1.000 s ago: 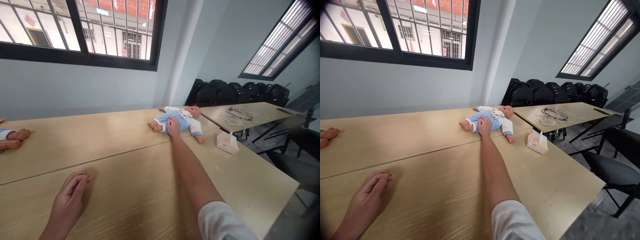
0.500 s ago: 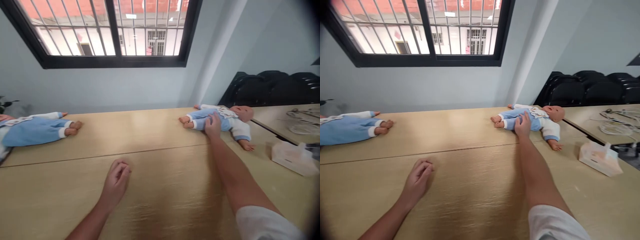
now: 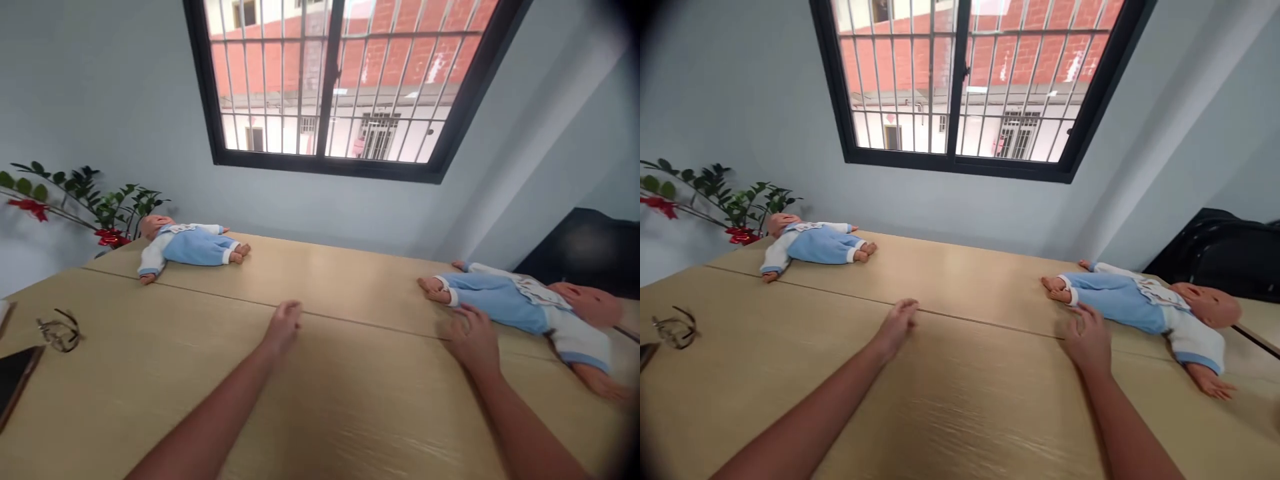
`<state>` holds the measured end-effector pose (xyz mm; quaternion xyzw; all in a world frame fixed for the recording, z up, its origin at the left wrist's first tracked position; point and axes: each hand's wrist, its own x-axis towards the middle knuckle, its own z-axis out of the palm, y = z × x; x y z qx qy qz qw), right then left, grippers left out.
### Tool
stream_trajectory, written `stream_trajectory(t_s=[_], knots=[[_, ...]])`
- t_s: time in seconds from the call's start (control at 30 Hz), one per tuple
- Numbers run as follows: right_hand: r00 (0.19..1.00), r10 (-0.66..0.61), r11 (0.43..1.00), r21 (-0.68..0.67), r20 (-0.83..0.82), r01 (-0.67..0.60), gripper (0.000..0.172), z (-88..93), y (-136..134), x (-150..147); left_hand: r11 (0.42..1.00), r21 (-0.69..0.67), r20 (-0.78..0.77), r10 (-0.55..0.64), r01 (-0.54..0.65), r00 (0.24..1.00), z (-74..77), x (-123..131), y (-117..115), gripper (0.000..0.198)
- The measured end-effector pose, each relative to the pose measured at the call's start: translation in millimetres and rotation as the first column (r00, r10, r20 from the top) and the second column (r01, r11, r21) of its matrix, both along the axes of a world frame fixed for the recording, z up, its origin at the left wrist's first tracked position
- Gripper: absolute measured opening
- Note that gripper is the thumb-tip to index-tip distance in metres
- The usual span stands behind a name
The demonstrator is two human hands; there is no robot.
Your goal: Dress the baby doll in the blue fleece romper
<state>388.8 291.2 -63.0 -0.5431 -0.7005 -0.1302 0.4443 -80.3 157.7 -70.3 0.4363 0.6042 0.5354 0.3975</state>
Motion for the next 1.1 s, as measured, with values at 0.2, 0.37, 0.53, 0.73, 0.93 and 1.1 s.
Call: stream_trajectory(t_s=[0.2, 0.37, 0.53, 0.73, 0.93, 1.1], knots=[[0.956, 0.175, 0.982, -0.107, 0.237, -0.154, 0.024, -4.8, -1.8, -42.7, 0.929, 0.101, -0.364, 0.368, -0.357, 0.856, 38.4, -143.1, 31.7, 0.047], [0.969, 0.102, 0.994, -0.058, 0.226, -0.092, 0.026, -5.0, -0.8, -40.2, 0.916, 0.254, -0.670, 0.399, -0.312, 0.626, 34.5, -232.7, 45.5, 0.054], [0.965, 0.151, 0.983, -0.139, 0.215, -0.123, 0.023, -6.1, 3.7, -32.3, 0.966, 0.184, -0.924, 0.232, -0.179, 0.304, 9.9, -276.2, 85.4, 0.059], [0.960, 0.202, 0.960, -0.235, 0.195, -0.155, 0.022, -3.7, 6.8, -36.2, 0.958, 0.160, -0.932, 0.226, -0.237, 0.284, 1.9, -278.7, 105.0, 0.067], [0.959, 0.206, 0.952, -0.267, 0.194, -0.151, 0.022, -1.0, -2.4, -39.4, 0.981, 0.129, -0.885, 0.180, -0.146, 0.429, 2.9, -277.5, 88.1, 0.051], [0.961, 0.223, 0.949, -0.261, 0.166, -0.176, 0.019, -0.3, -16.8, -43.4, 0.993, 0.115, -0.884, 0.115, -0.028, 0.454, 6.3, -265.0, 53.7, 0.043]])
